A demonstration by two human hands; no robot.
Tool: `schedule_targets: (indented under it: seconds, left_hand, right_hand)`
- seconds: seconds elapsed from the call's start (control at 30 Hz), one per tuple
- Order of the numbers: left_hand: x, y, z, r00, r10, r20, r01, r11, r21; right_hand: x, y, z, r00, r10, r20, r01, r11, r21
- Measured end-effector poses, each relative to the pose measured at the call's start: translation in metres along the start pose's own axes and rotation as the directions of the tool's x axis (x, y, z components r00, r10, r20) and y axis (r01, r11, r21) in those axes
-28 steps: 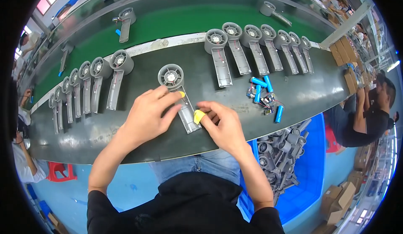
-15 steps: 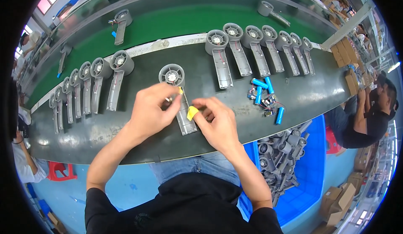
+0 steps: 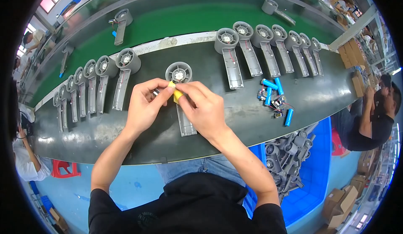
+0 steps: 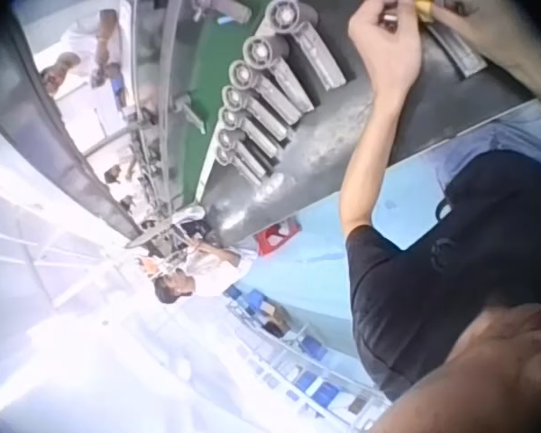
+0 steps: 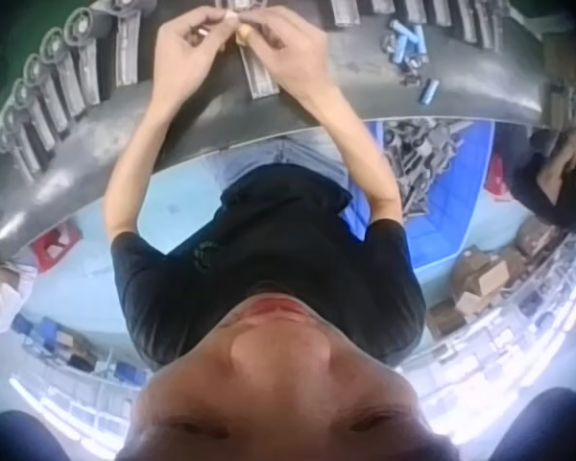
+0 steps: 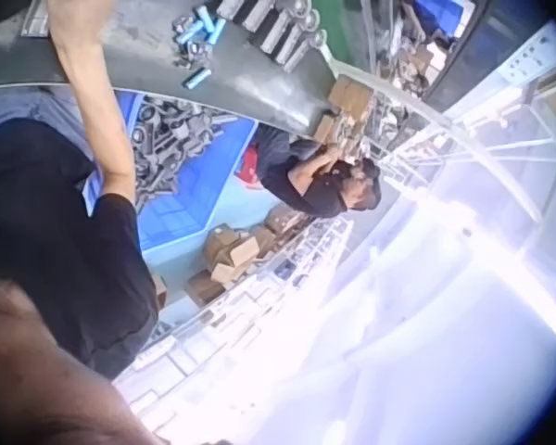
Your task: The person assembles internal components into handheld fan housings by hand, inserting motor assemblies, circuit boards, wires, and batteries into each housing.
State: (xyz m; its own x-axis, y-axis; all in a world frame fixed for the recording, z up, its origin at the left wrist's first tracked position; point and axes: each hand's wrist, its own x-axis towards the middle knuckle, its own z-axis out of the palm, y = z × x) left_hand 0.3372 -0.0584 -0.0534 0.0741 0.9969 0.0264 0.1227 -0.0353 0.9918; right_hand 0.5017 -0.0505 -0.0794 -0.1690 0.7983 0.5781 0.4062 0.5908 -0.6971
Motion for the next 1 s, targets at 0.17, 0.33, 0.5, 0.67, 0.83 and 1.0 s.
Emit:
schedule_targets:
  seconds: [0.17, 0.33, 0.5, 0.67, 0.83, 1.0]
  left_hand:
    - [-0.007, 0.003, -0.006, 1.000, 0.023, 0.017, -0.025, 0.985, 0.171]
    - [-0.021, 0.000, -0.007, 0.988, 0.143, 0.063, -0.153, 0.968, 0.199]
    - [-0.025, -0.015, -0.007, 0.968, 0.249, -0.013, -0.238, 0.939, 0.250]
    - [-0.024, -0.021, -0.004, 0.967, 0.245, -0.071, -0.232, 0.961, 0.151]
    - [-0.028, -0.021, -0.002, 0.983, 0.184, -0.023, -0.185, 0.977, -0.108]
    - [-0.024, -0.020, -0.013, 0.996, 0.042, 0.076, -0.012, 0.932, -0.361]
  right_hand:
    - [-0.003, 0.005, -0.002, 0.998, 0.058, 0.003, -0.058, 0.996, 0.075]
    - [-0.004, 0.006, -0.005, 0.999, -0.006, 0.048, 0.006, 1.000, -0.009]
    - [-0.005, 0.004, -0.003, 0.997, -0.035, 0.064, 0.040, 0.997, -0.073]
    - [-0.006, 0.005, 0.000, 0.996, -0.040, 0.076, 0.045, 0.997, -0.070]
    - [-0.007, 0.003, 0.001, 0.998, -0.024, 0.063, 0.026, 0.999, -0.040]
    - [-0.008, 0.003, 0.001, 0.998, 0.055, 0.041, -0.057, 0.997, 0.056]
